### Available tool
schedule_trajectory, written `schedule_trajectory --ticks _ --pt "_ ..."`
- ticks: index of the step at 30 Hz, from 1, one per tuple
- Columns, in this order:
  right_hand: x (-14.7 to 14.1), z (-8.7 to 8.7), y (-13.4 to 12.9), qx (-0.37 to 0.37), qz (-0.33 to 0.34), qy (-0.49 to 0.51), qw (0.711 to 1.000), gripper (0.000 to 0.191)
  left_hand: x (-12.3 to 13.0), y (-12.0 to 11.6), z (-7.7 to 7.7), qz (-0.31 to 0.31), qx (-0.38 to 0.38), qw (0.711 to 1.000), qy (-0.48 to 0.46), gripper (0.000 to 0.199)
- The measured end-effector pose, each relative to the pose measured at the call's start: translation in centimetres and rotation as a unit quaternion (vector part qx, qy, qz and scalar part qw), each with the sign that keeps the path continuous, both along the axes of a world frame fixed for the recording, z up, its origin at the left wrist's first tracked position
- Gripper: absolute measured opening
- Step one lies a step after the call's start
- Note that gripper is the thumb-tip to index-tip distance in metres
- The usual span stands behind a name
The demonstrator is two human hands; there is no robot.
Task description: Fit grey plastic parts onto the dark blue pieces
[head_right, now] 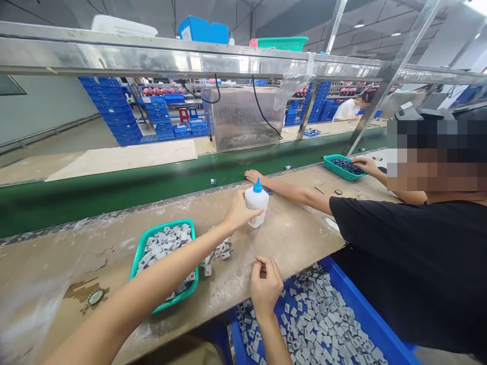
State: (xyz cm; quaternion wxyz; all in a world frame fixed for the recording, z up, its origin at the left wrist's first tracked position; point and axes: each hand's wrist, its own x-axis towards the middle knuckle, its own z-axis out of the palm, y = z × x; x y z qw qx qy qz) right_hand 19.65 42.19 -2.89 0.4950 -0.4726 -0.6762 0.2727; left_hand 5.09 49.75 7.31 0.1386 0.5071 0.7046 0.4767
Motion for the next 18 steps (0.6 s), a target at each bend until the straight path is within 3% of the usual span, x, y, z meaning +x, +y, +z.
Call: schedule_trajectory --ticks 6,10,14,18 --pt "-0.5 -1.0 0.5 0.004 -0.025 0.007 1.0 0.019 0.3 0.8 -1.0 0.046 0.03 0.998 -0.009 0.054" --pt "-0.1 -1.0 0.8 -0.015 -0.001 -0.013 1.0 0.017 0.0 0.1 -0.3 0.082 0.073 0.994 -0.022 0.053" --pt "-0.8 0.7 -0.8 -0.025 0.104 -0.049 0.993 0.019 -1.3 -2.6 2.7 0.095 0.136 0.986 -0.019 0.055" --pt "-3.7 1.7 -3.5 -0.018 0.23 -0.084 0.969 0.028 -3.4 -7.7 7.0 0.095 0.184 0.978 -0.027 0.055"
